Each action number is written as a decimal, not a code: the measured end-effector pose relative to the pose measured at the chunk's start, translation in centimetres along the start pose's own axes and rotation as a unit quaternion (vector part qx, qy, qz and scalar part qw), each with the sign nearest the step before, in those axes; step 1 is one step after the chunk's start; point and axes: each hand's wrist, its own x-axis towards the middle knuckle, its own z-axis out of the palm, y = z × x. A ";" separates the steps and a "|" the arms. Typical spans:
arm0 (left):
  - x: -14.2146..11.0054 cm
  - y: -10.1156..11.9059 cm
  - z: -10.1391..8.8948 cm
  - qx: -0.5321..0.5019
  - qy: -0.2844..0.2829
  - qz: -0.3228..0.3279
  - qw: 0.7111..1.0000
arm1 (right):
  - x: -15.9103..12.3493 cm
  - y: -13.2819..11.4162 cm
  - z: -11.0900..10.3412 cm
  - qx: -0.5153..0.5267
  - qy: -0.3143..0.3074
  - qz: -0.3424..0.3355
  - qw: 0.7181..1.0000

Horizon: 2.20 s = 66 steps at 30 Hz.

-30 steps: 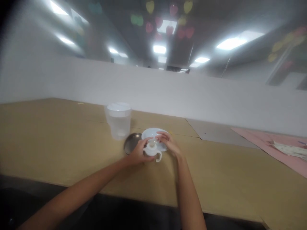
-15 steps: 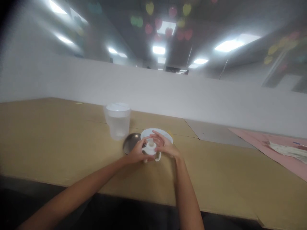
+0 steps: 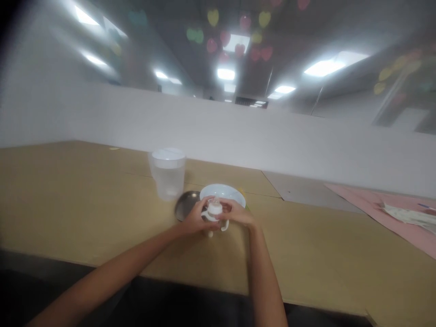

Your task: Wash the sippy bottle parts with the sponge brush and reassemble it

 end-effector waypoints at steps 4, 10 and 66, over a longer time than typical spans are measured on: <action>0.0 0.0 0.0 0.015 -0.001 -0.007 1.000 | 0.0 0.6 -0.6 0.042 0.085 -0.016 0.995; -0.1 -0.1 0.1 0.006 -0.006 -0.015 1.000 | 0.0 1.5 -1.8 0.160 0.211 -0.063 0.962; 7.7 -2.2 -2.0 -0.308 0.074 -0.107 0.943 | 1.5 3.1 -0.5 -0.329 0.494 -0.206 0.778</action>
